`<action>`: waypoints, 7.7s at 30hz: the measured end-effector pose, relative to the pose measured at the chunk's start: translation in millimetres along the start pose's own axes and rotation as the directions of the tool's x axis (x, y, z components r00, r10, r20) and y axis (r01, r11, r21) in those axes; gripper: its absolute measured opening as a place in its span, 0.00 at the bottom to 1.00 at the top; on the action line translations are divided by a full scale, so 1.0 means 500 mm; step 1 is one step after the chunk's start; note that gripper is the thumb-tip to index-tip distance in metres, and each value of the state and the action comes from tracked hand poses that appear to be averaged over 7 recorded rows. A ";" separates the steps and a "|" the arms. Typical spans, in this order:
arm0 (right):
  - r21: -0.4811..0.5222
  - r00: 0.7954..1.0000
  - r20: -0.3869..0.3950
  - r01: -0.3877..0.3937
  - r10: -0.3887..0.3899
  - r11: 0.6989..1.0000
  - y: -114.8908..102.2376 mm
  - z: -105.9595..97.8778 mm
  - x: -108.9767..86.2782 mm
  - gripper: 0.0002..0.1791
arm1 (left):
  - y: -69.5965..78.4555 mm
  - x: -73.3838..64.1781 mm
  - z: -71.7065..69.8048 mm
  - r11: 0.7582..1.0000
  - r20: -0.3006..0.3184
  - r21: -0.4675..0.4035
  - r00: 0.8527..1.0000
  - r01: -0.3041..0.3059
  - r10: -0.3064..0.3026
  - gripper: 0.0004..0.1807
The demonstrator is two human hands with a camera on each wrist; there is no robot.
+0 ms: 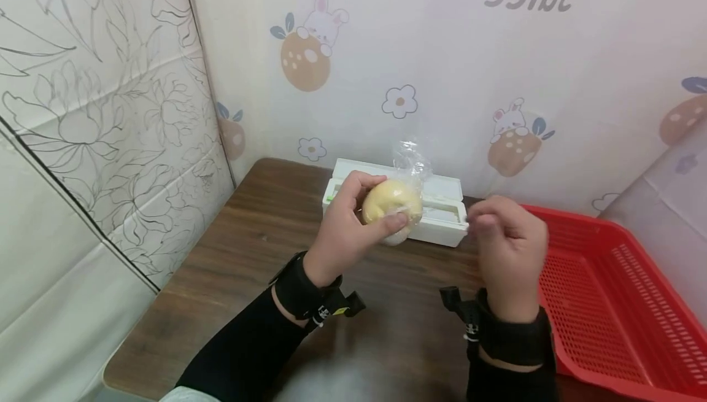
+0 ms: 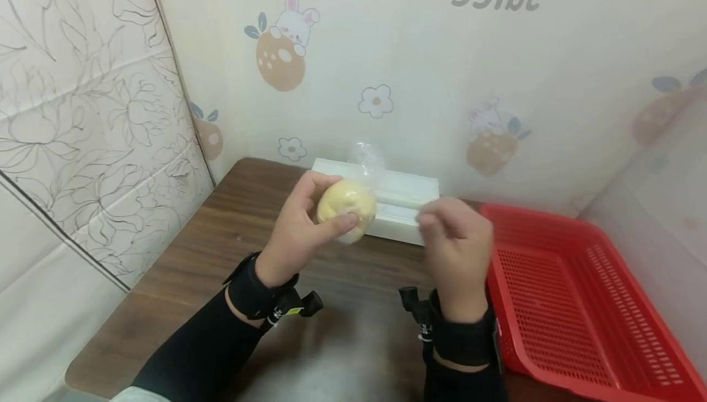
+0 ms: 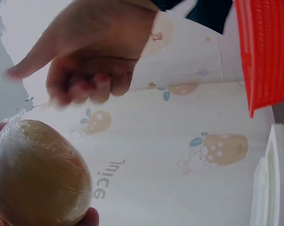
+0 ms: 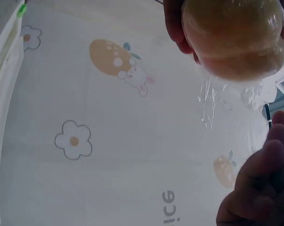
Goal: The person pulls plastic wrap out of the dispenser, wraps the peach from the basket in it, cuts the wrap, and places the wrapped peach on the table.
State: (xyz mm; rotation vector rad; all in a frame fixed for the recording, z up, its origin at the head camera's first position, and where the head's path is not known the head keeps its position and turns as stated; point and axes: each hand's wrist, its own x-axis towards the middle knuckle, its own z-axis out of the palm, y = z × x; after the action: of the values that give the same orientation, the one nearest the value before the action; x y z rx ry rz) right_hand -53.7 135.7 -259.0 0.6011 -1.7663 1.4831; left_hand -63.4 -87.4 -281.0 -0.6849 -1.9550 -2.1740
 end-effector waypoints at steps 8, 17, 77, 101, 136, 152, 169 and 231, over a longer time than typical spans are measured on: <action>-0.185 0.925 0.354 -0.073 0.136 0.980 -0.006 0.028 -0.006 0.09 | -0.001 -0.013 0.005 0.988 -0.024 0.052 0.989 -0.146 0.147 0.34; -0.024 0.814 0.449 -0.402 0.369 0.916 -0.011 0.032 -0.005 0.30 | -0.002 -0.013 0.013 0.980 0.088 -0.096 0.980 -0.172 0.180 0.30; 0.308 0.924 0.381 -0.109 -0.018 0.945 -0.008 0.055 -0.026 0.31 | 0.005 -0.008 0.020 0.962 0.149 -0.177 0.960 -0.210 0.237 0.30; 0.441 0.933 0.352 -0.091 -0.079 0.893 0.001 0.063 -0.025 0.23 | 0.005 -0.007 0.023 0.986 0.111 -0.139 0.988 -0.088 0.104 0.27; 0.437 0.992 0.128 -0.048 -0.010 0.898 0.015 0.084 -0.028 0.18 | 0.013 -0.001 0.022 0.982 0.249 -0.115 0.961 0.150 -0.118 0.29; 0.285 0.993 0.047 0.090 -0.107 0.954 0.022 0.093 -0.025 0.13 | 0.010 -0.007 0.043 0.805 0.197 0.566 0.977 -0.178 0.078 0.57; 0.338 0.966 0.198 -0.228 0.168 0.913 0.001 0.074 -0.027 0.24 | 0.009 -0.006 0.045 0.710 0.195 0.652 0.964 -0.266 0.182 0.53; 0.052 0.842 0.481 0.251 -0.245 0.967 0.010 0.071 -0.018 0.28 | 0.018 0.016 -0.025 0.929 0.410 0.342 0.868 0.140 -0.282 0.21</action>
State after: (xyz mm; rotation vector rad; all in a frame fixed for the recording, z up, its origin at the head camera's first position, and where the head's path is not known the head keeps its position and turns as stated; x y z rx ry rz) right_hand -60.3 101.5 -271.2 1.2346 -1.9684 1.2035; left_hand -70.1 -99.2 -270.1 -1.0383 -2.6458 -1.8696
